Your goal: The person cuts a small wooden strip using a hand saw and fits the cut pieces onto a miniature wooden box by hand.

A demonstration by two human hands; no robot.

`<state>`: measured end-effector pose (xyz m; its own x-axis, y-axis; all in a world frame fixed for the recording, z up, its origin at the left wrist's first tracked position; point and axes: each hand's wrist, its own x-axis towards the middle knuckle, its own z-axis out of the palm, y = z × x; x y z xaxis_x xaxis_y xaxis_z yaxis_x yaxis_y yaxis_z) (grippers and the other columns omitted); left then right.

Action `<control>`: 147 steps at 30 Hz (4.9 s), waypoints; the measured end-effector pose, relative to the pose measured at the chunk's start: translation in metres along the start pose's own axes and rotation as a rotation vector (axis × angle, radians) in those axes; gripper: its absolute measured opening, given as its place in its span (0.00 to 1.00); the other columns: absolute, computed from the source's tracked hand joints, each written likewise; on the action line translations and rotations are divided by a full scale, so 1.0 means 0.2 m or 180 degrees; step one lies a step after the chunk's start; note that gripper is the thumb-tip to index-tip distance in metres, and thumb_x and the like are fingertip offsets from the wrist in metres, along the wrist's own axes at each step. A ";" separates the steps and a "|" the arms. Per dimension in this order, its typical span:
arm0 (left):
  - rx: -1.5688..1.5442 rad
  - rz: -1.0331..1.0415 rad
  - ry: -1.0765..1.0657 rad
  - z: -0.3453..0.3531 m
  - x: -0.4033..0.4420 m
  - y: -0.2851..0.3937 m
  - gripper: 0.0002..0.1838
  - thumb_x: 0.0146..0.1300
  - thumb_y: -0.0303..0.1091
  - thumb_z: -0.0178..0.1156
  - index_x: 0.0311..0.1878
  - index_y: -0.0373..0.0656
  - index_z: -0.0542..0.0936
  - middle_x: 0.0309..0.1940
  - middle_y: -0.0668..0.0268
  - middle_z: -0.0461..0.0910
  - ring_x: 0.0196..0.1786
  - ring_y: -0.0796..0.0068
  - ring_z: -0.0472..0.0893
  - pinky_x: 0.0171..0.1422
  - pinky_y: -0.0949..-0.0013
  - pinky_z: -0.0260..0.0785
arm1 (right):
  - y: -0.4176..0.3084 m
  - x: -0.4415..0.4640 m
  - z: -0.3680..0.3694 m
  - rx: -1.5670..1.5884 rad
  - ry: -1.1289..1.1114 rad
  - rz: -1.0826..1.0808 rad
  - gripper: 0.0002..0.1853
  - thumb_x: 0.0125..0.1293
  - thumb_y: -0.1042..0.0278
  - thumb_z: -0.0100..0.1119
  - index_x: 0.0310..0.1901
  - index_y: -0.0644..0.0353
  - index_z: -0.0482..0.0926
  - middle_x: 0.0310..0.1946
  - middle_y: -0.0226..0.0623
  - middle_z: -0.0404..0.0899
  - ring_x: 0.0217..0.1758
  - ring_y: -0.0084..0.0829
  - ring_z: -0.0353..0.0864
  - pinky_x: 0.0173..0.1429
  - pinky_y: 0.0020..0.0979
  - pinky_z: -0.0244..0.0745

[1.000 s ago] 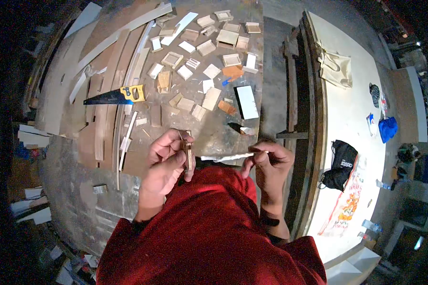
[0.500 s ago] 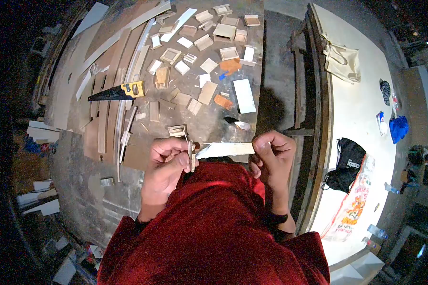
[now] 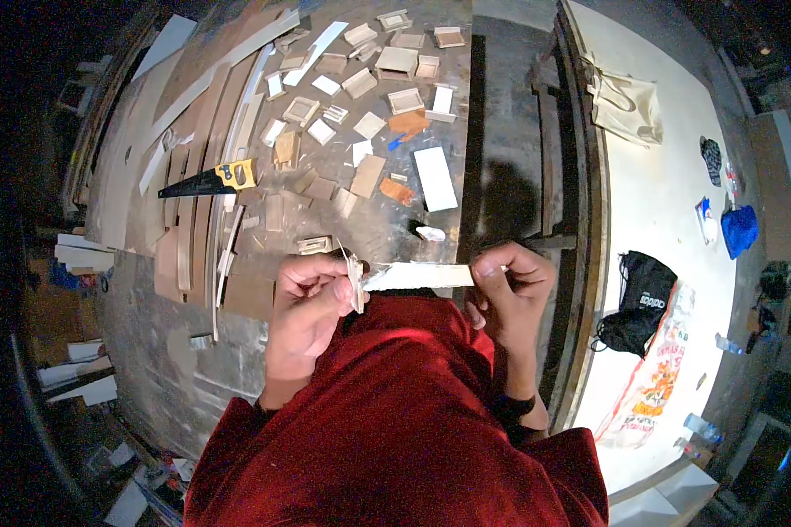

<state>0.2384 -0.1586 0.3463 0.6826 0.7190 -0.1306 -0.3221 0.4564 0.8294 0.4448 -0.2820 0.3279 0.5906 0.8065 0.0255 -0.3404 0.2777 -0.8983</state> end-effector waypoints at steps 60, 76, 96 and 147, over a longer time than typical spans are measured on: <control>0.0352 0.0058 -0.0002 0.11 0.12 0.07 0.06 0.69 0.24 0.63 0.47 0.34 0.80 0.34 0.68 0.83 0.31 0.86 0.75 0.36 0.79 0.67 | 0.05 0.06 -0.07 -0.0146 0.0610 -0.0618 0.17 0.73 0.58 0.64 0.37 0.65 0.75 0.17 0.28 0.69 0.12 0.17 0.65 0.14 0.22 0.62; 0.0383 0.0412 0.0222 0.12 0.16 0.03 0.10 0.63 0.21 0.61 0.46 0.36 0.74 0.38 0.57 0.83 0.36 0.71 0.86 0.38 0.70 0.84 | 0.08 0.10 -0.02 0.0090 0.0226 -0.0745 0.16 0.82 0.56 0.46 0.51 0.64 0.73 0.15 0.35 0.68 0.09 0.22 0.62 0.12 0.23 0.61; 0.1070 0.0772 0.0361 0.11 0.21 -0.08 0.13 0.56 0.12 0.57 0.44 0.32 0.78 0.36 0.64 0.81 0.36 0.81 0.82 0.38 0.76 0.81 | 0.15 0.11 0.22 0.0029 -0.0180 -0.0061 0.29 0.82 0.41 0.32 0.51 0.66 0.67 0.38 0.54 0.84 0.30 0.31 0.83 0.32 0.28 0.79; -0.0133 -0.0764 -0.0392 0.01 0.22 0.06 0.08 0.67 0.29 0.64 0.44 0.35 0.87 0.40 0.62 0.88 0.31 0.84 0.77 0.35 0.78 0.68 | 0.15 0.10 -0.08 -0.0832 0.0000 -0.0902 0.09 0.70 0.70 0.66 0.37 0.68 0.78 0.27 0.34 0.79 0.25 0.21 0.76 0.29 0.23 0.69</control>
<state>0.2663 -0.1236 0.3518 0.8165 0.5196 -0.2516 -0.1664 0.6291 0.7593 0.4591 -0.2655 0.2946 0.6346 0.7169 0.2888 0.0343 0.3471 -0.9372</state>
